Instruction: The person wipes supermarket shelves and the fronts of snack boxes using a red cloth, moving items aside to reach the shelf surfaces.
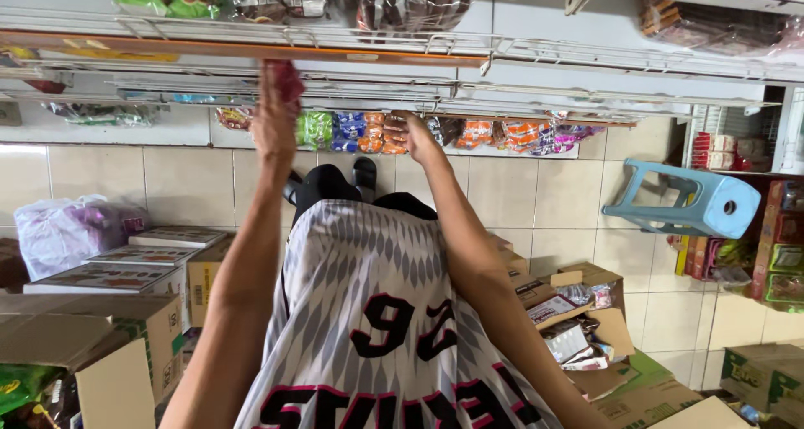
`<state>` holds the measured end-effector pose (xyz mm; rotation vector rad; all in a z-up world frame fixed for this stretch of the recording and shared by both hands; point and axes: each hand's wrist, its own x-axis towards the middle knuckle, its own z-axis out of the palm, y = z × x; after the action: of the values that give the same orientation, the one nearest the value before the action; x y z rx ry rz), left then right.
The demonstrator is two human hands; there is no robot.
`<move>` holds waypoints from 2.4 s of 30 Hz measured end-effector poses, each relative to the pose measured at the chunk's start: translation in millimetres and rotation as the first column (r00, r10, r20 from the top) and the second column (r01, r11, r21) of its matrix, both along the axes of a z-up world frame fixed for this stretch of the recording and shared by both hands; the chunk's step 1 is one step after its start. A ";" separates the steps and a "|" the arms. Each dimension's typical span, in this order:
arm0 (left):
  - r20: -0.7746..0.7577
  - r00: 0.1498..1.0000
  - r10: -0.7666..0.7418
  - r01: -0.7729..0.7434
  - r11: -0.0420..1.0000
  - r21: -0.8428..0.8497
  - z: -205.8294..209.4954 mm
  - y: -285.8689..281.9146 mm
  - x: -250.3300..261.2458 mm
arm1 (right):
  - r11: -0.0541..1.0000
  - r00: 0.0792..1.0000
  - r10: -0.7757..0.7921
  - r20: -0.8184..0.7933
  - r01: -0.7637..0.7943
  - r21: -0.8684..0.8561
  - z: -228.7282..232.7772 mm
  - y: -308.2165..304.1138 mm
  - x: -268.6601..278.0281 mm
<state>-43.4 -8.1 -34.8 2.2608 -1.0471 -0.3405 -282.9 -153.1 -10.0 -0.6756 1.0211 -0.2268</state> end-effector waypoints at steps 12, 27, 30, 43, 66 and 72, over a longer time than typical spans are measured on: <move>0.226 0.924 -0.308 0.329 0.942 -0.059 -28.4 -117.4 -158.6 | 0.944 0.952 -0.291 -0.098 0.302 0.131 26.8 -0.6 -49.5; 0.404 0.857 -0.320 0.250 0.943 0.218 -9.1 -44.5 -33.4 | 0.971 0.978 -0.202 -0.044 0.206 0.120 12.4 -8.2 -58.1; 0.110 0.978 -0.175 0.164 0.982 0.097 -8.6 -69.7 -66.9 | 0.926 0.934 -0.352 -0.056 0.356 0.124 8.3 -9.5 -72.7; 0.217 0.764 -0.608 0.571 0.793 0.211 -6.0 -152.7 -177.5 | 0.938 0.926 -0.343 0.161 0.346 0.008 7.0 -11.7 -46.1; -0.259 0.954 -0.151 0.026 0.903 -0.429 -6.5 -49.1 -92.7 | 0.674 0.782 0.592 -0.192 -0.612 -0.414 4.7 -27.4 -10.0; -0.706 0.629 -0.327 0.144 0.941 -0.307 -4.3 -29.6 -79.0 | 0.880 0.928 0.359 0.099 -0.301 -0.367 1.8 -0.9 -47.2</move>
<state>-122.4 -37.8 -39.1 1.5047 -0.8520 -1.1110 -330.1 -154.0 -8.2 -1.1236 0.6949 -0.1590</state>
